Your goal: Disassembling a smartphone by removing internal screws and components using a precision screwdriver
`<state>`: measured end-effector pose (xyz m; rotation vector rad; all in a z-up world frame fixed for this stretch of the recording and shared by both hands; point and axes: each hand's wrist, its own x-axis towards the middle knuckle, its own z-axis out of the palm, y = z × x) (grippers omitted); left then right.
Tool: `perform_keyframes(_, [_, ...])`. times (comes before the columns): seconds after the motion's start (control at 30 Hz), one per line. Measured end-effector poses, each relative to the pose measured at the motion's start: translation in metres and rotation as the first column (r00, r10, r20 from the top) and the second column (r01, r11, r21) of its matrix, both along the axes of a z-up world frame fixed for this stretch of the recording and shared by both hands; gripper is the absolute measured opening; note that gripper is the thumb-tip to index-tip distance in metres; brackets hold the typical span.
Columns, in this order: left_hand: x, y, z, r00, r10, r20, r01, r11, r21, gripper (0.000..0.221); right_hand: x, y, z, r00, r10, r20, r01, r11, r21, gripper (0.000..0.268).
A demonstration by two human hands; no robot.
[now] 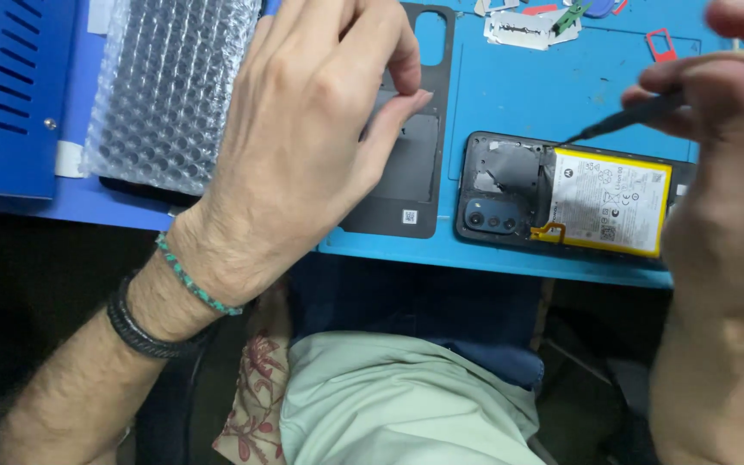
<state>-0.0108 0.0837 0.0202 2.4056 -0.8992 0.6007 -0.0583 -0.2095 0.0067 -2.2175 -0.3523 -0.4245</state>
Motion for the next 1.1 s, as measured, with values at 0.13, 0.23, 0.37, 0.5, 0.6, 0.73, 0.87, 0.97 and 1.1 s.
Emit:
perform_keyframes(0.13, [-0.001,-0.003,-0.005,0.999,-0.005,0.033,0.006,0.999,-0.047,0.029,0.01,0.016,-0.002,0.982,0.135,0.13,-0.134,0.991,-0.017,0.008])
perform_keyframes(0.23, [-0.002,-0.005,-0.008,0.999,-0.003,0.036,0.004,1.0,-0.03,0.025,0.012,0.015,-0.007,0.965,0.212,0.151,-0.203,0.976,-0.076,0.015])
perform_keyframes(0.37, [0.0,-0.014,-0.01,0.999,-0.051,0.017,0.052,0.996,-0.071,0.029,0.008,0.022,-0.007,0.997,0.039,0.068,-0.039,0.999,0.012,0.009])
perform_keyframes(0.5, [0.002,-0.03,-0.016,0.99,-0.133,-0.057,0.122,0.979,-0.162,0.014,0.009,0.028,-0.006,0.997,0.057,0.057,-0.062,0.994,0.09,0.014])
perform_keyframes(0.6, [0.005,-0.043,-0.024,0.955,-0.26,-0.14,0.226,0.949,-0.221,0.028,0.012,0.005,-0.016,0.918,0.367,0.147,-0.379,0.923,0.06,0.054])
perform_keyframes(0.73, [0.006,-0.065,-0.025,0.867,-0.433,-0.245,0.332,0.871,-0.363,0.029,0.017,-0.003,-0.018,0.912,0.376,0.164,-0.388,0.921,0.042,0.037])
perform_keyframes(0.87, [0.01,-0.069,-0.019,0.884,-0.414,-0.218,0.311,0.868,-0.388,0.015,0.017,-0.004,-0.019,0.97,0.198,0.139,-0.209,0.976,0.066,0.027])
perform_keyframes(0.97, [0.013,-0.066,-0.018,0.894,-0.401,-0.202,0.301,0.869,-0.393,0.012,0.012,0.009,-0.01,0.967,0.213,0.14,-0.221,0.974,0.044,0.027])
perform_keyframes(1.1, [0.01,-0.063,-0.03,0.815,-0.496,-0.299,0.36,0.839,-0.409,0.028,0.011,0.009,-0.005,0.972,0.214,0.099,-0.217,0.976,0.023,0.03])
